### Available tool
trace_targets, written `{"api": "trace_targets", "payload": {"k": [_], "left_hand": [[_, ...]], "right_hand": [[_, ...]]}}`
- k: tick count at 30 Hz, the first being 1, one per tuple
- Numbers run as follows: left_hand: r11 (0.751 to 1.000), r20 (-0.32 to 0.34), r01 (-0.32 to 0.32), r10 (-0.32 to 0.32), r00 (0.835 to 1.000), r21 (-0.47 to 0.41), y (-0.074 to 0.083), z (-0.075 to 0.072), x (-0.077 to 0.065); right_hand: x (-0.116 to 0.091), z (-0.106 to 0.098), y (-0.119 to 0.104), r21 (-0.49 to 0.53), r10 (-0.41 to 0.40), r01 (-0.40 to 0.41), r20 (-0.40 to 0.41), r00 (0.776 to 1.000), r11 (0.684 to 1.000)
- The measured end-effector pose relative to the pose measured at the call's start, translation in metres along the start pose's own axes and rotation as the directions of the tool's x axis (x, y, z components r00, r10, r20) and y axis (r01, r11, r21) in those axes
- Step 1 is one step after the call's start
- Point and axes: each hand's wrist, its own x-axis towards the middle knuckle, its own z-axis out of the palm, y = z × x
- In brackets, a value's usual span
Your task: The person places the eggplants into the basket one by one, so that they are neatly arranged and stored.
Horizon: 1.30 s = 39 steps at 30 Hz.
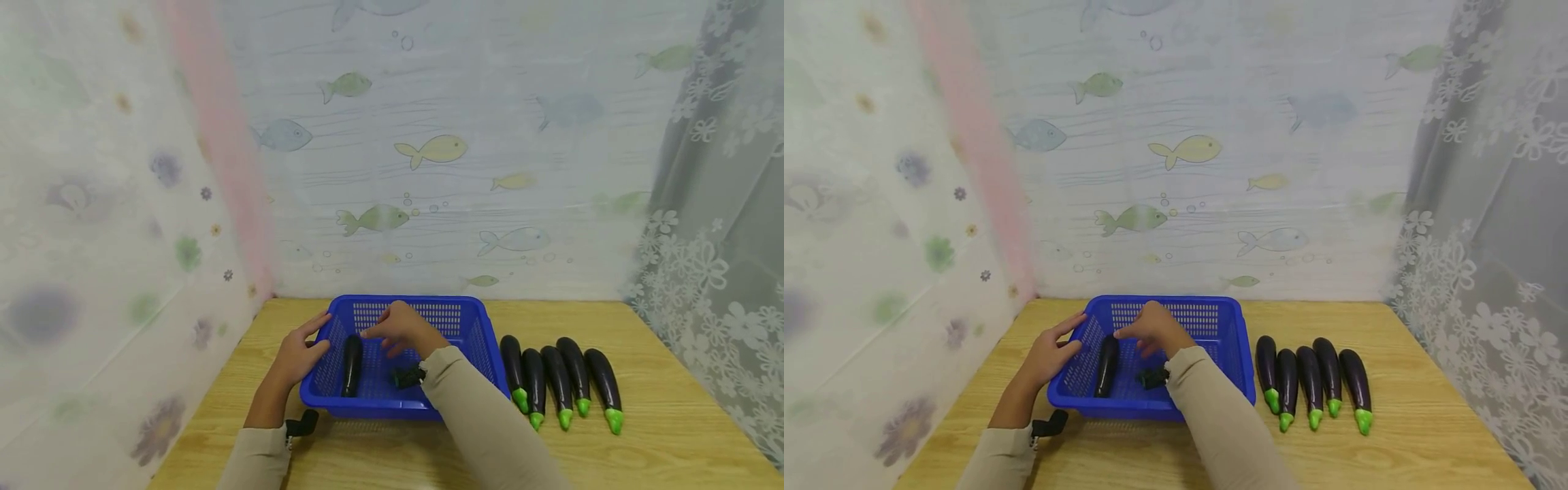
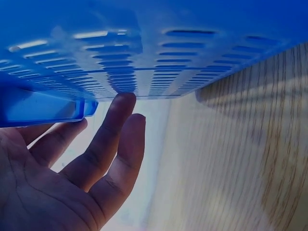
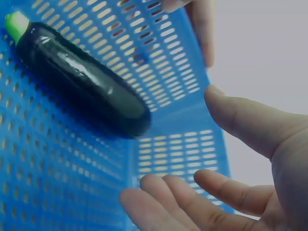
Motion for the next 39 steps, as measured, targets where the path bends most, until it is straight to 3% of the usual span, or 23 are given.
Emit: {"api": "trace_targets", "payload": {"k": [7, 14, 24, 35, 39], "left_hand": [[1.000, 0.004, -0.002, 0.002, 1.000, 0.004, 0.000, -0.001, -0.001], [1.000, 0.002, 0.001, -0.001, 1.000, 0.013, 0.001, -0.003, -0.002], [1.000, 0.015, 0.009, -0.009, 1.000, 0.012, 0.001, -0.002, 0.001], [1.000, 0.016, -0.001, 0.001, 1.000, 0.029, -0.001, 0.001, 0.003], [1.000, 0.014, 0.008, -0.008, 1.000, 0.014, 0.000, 0.000, 0.002]], "right_hand": [[-0.019, -0.020, -0.002, -0.150, -0.084, 0.080, -0.017, 0.996, 0.985], [-0.041, -0.044, -0.007, -0.327, -0.193, 0.165, -0.055, 0.980, 0.930], [-0.061, -0.084, 0.005, -0.160, -0.190, 0.177, -0.073, 0.979, 0.971], [-0.085, -0.124, 0.038, -0.169, -0.257, 0.230, -0.165, 0.952, 0.959], [-0.092, -0.136, 0.054, -0.169, -0.233, 0.201, -0.196, 0.953, 0.965]]}}
